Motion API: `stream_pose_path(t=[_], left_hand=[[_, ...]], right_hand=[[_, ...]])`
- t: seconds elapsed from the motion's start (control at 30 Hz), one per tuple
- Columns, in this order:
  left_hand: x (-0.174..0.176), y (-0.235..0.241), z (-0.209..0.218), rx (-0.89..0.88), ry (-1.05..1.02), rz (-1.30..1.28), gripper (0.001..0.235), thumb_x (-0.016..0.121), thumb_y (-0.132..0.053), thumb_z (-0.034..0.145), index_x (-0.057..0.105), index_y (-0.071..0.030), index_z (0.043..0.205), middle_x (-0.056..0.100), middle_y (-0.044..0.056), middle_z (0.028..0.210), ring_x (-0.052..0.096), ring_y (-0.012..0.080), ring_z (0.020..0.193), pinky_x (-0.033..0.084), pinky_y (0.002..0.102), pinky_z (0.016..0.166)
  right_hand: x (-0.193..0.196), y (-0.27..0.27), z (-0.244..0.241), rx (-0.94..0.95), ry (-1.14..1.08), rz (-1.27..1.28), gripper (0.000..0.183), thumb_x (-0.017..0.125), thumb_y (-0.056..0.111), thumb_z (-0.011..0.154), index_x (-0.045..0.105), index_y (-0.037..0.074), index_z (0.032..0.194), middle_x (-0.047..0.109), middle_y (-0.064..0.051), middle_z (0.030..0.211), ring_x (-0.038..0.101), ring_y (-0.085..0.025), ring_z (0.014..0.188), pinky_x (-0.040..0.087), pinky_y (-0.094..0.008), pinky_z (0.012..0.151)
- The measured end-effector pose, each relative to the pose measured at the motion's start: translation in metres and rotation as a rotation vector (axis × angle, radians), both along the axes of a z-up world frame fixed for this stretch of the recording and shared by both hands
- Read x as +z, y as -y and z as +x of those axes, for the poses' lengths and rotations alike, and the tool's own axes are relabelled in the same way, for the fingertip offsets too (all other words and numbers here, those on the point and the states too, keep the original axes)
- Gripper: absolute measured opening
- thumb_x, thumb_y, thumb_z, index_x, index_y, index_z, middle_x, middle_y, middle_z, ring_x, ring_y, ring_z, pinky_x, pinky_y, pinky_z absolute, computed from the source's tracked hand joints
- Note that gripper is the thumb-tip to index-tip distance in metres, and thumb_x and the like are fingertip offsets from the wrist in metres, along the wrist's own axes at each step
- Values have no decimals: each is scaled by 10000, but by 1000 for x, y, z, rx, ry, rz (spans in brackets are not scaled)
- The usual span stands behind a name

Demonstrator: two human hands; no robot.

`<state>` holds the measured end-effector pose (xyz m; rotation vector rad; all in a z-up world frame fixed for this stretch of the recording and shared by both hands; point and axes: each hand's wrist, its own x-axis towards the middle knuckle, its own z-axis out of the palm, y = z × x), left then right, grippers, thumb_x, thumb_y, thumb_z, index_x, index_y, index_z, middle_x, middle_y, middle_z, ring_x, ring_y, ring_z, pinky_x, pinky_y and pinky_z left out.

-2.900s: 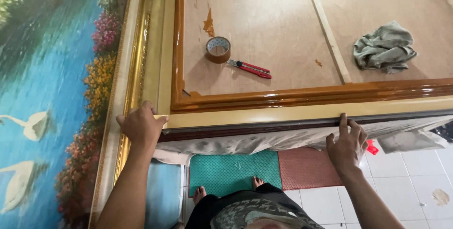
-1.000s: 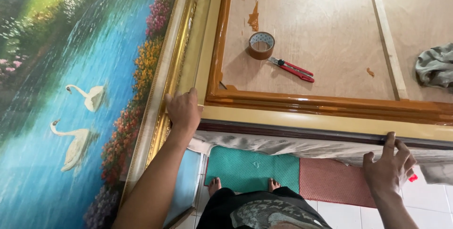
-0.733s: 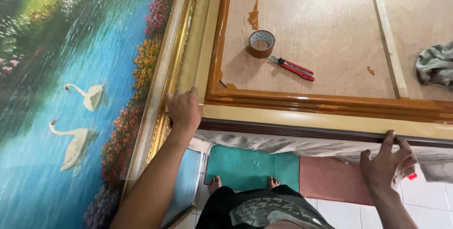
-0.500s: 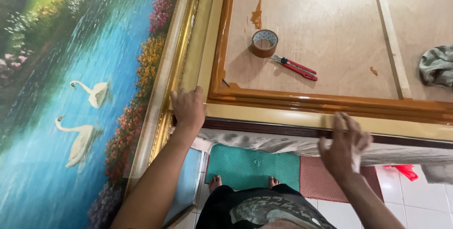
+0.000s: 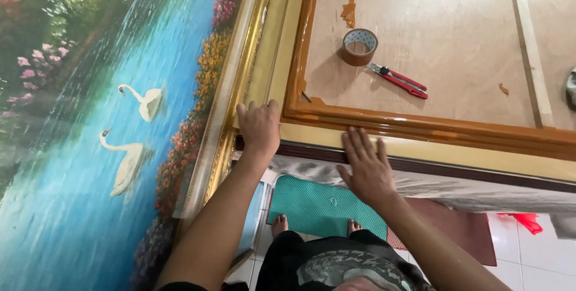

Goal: The person applies masking tape along the edges of a wooden picture frame resting on a workbench. They smooth the tape, cut it with a utility knife, and wipe the frame with a cloth. The person repeats this process on multiple sides of the frame.

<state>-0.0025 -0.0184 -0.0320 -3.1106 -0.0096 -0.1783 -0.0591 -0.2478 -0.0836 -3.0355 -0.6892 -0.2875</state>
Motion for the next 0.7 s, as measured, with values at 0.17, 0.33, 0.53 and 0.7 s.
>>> stream_pose_path(t=[0.17, 0.33, 0.53, 0.7], left_hand=[[0, -1, -1, 8, 20, -16, 201, 711, -143, 675, 566, -94, 806, 558, 23, 581, 520, 222, 665, 276, 373, 672], [8, 2, -2, 22, 10, -19, 131, 687, -121, 706, 573, -93, 765, 513, -1, 531, 474, 193, 618, 257, 342, 648], [12, -1, -1, -1, 25, -25, 133, 679, -84, 697, 548, -88, 720, 473, -3, 511, 458, 193, 615, 256, 334, 635], [-12, -7, -1, -40, 136, -35, 241, 722, -165, 633, 509, -123, 738, 440, -17, 584, 427, 185, 691, 275, 351, 670]], right_hand=[[-19, 62, -11, -160, -54, 75, 761, 458, 433, 754, 196, 137, 1405, 182, -72, 1467, 124, -235, 1364, 124, -509, 1064], [-26, 29, -11, -193, -7, 78, 841, 515, 380, 679, 210, 51, 1390, 171, -140, 1468, 114, -281, 1370, 121, -530, 1071], [-18, -61, 6, 48, 93, -74, 841, 572, 405, 629, 295, 62, 1346, 237, -129, 1441, 195, -263, 1348, 192, -445, 1073], [-9, -115, 12, 137, -67, -124, 834, 545, 418, 684, 224, 54, 1363, 113, -140, 1461, 68, -286, 1358, 133, -475, 1061]])
